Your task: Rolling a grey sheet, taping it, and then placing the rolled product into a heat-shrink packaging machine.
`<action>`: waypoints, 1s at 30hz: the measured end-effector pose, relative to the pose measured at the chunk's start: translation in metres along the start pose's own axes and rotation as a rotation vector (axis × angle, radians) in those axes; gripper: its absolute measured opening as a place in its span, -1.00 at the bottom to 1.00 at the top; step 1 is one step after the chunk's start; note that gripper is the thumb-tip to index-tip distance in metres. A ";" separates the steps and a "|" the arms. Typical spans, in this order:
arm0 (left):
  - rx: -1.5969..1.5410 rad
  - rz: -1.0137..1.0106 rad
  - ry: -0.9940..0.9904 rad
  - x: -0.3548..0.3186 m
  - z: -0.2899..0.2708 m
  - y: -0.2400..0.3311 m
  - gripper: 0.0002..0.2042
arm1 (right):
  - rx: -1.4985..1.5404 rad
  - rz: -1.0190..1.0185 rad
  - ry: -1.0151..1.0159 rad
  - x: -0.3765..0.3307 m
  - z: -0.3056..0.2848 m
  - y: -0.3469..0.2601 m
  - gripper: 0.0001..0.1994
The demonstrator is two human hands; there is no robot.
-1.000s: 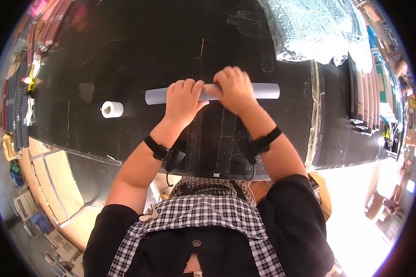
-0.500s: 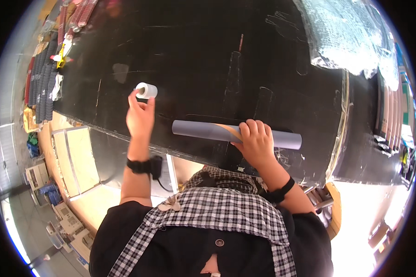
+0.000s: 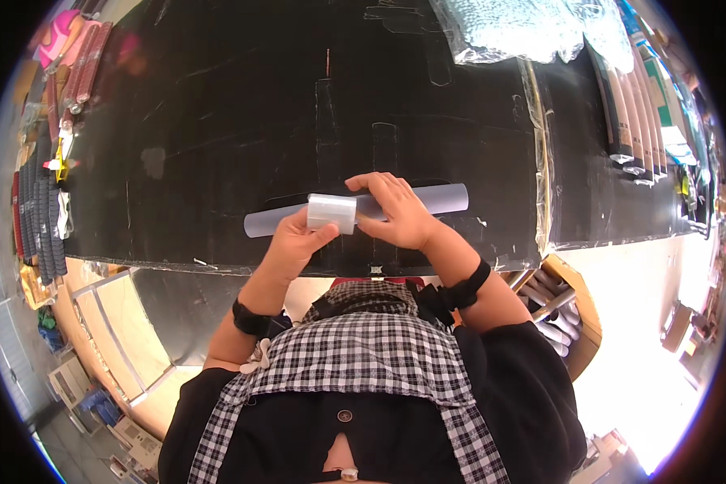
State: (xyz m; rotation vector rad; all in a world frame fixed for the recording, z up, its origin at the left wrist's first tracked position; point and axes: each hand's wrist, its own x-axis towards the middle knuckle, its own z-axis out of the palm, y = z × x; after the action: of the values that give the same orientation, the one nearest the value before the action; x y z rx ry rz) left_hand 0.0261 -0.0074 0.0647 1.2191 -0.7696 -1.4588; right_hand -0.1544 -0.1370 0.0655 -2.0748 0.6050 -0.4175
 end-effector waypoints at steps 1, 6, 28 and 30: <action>-0.015 0.021 0.007 0.002 0.002 -0.004 -0.70 | 0.096 -0.064 -0.026 0.002 -0.002 0.007 -0.45; -0.028 0.012 0.024 0.008 0.004 -0.004 -0.71 | 0.438 -0.067 -0.092 0.015 -0.004 0.015 -0.55; 0.779 -0.223 0.206 -0.007 0.006 -0.004 -0.66 | -0.209 0.494 0.013 0.044 0.000 0.032 -0.81; 1.208 0.645 0.337 0.019 0.006 0.006 -0.70 | -0.145 0.599 -0.081 0.052 -0.005 0.026 -0.80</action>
State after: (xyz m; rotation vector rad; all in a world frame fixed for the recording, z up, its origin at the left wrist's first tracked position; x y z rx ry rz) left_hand 0.0231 -0.0283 0.0667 1.7523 -1.6951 -0.1364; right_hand -0.1208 -0.1822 0.0490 -1.9130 1.1840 0.0590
